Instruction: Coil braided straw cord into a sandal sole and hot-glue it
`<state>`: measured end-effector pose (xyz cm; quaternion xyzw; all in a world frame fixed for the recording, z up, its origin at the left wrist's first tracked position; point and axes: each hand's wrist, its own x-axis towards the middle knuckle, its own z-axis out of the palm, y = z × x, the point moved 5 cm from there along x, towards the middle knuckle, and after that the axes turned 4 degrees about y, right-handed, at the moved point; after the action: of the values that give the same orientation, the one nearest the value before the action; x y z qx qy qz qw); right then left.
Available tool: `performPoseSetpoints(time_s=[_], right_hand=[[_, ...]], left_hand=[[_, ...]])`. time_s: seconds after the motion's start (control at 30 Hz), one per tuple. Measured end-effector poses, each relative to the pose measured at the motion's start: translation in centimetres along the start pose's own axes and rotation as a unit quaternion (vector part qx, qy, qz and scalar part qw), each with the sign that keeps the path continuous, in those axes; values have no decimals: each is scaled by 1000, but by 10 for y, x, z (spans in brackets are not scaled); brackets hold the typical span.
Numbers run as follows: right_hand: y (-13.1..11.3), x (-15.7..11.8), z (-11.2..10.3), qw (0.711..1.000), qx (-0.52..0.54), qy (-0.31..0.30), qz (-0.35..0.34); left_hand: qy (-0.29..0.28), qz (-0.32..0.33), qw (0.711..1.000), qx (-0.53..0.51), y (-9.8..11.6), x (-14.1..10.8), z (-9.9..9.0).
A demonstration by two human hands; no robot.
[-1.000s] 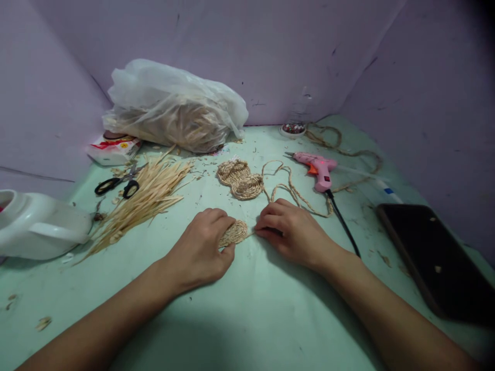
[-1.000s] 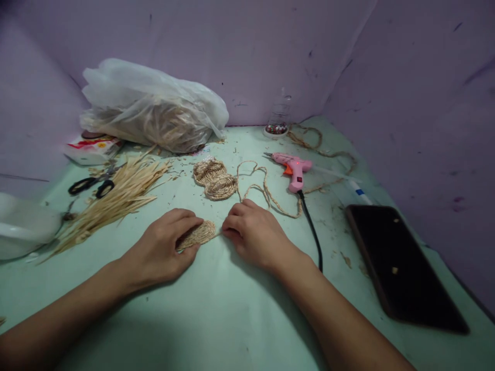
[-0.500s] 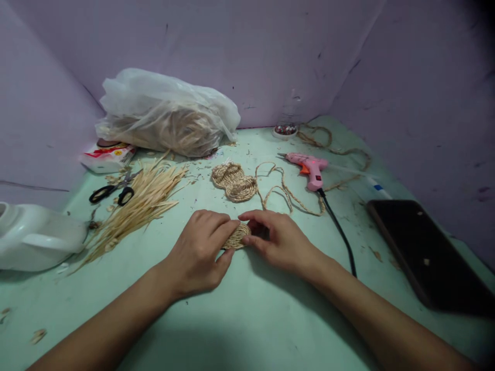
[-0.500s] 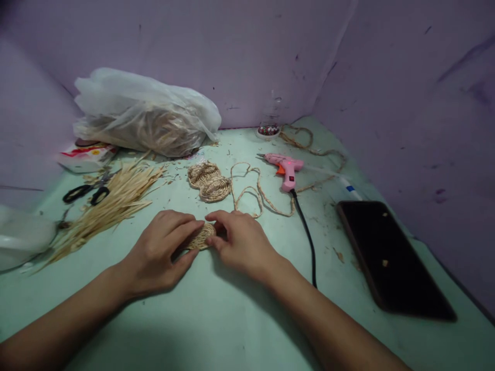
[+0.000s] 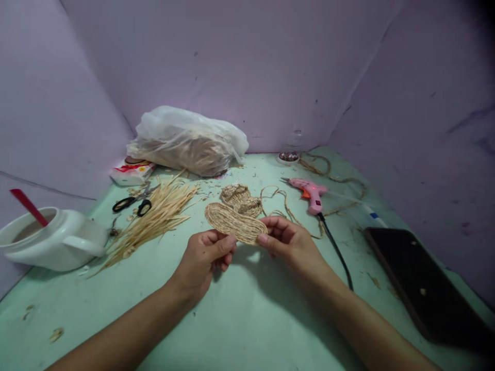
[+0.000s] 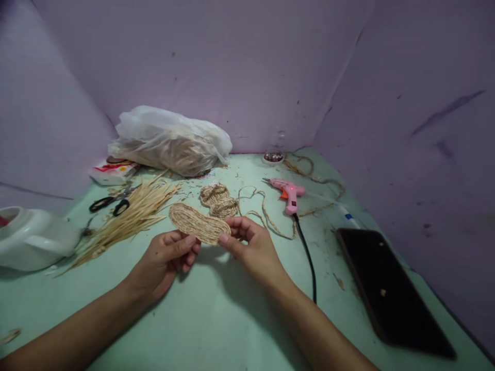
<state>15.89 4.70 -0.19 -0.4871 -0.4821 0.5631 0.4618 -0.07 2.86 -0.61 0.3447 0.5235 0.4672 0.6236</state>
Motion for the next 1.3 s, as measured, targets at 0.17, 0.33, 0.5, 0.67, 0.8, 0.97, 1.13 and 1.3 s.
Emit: performPoseSetpoints(time_s=[0.17, 0.33, 0.5, 0.67, 0.8, 0.97, 1.13, 1.3], right_hand=[[-3, -7, 11, 998, -53, -11, -41], [-7, -15, 11, 978, -156, 36, -134], [-1, -13, 7, 960, -220, 51, -165], [5, -10, 10, 916, -376, 7, -137], [5, -16, 17, 854, -493, -25, -164], [3, -20, 19, 833, -526, -28, -171], [-2, -20, 18, 810, -558, -39, -176], [-3, -22, 22, 786, -583, -43, -200]], left_hand=[[44, 23, 999, 4, 0, 3, -7], [46, 36, 998, 14, 1, 0, -4], [40, 13, 996, 76, -2, 2, -9], [238, 137, 958, 82, 20, 9, -47], [242, 264, 904, 234, 43, 10, -49], [239, 299, 871, 309, 54, 8, -46], [256, 206, 911, 249, 46, 18, -56], [151, 71, 967, 191, 18, 31, -50]])
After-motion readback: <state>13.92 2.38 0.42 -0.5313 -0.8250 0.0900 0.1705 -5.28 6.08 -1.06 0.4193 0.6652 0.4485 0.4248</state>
